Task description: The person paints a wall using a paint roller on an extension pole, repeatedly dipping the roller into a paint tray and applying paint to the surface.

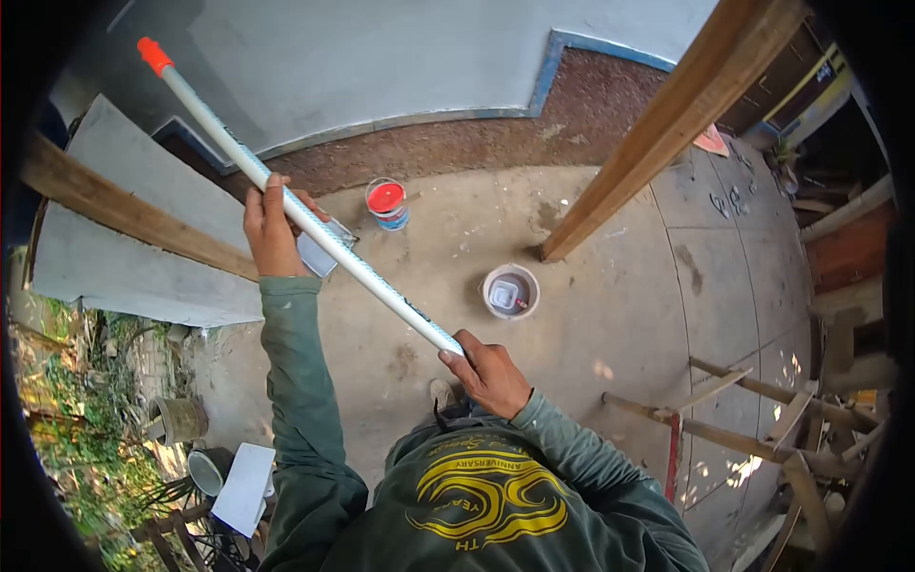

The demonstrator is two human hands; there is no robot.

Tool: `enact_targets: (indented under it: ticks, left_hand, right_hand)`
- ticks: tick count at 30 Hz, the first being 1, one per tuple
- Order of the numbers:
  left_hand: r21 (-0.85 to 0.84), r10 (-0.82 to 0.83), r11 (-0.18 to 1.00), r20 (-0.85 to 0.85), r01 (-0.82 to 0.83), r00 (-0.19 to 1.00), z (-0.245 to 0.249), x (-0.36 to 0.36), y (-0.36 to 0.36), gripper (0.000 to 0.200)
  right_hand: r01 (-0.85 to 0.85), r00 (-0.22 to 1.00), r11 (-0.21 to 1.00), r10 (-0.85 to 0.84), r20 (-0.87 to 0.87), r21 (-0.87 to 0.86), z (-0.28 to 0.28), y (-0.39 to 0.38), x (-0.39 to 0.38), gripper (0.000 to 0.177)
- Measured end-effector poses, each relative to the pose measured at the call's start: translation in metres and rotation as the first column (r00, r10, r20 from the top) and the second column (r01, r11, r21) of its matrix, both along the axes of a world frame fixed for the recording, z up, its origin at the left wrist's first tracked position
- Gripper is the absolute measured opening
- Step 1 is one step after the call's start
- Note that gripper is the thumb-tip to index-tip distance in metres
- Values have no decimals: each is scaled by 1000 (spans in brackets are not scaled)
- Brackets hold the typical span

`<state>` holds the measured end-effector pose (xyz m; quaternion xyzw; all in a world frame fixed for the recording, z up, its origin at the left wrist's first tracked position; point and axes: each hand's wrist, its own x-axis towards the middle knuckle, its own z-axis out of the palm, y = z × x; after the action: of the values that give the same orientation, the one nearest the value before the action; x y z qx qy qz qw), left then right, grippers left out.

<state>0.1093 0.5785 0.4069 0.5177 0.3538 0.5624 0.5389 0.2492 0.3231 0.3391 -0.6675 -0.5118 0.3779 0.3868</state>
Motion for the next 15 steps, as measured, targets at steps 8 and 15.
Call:
enact_targets:
  ticks: [8,15]
  left_hand:
    - [-145,-77,986,12,78,997,-64,11,-11,30]
    - [-410,-241,876,88,256,966,-132,21,-79,23]
  right_hand:
    - [66,998,997,-66,6,-36,-17,-42,0,28]
    - [95,994,956,-74,85,-276,-24,-112,7,24]
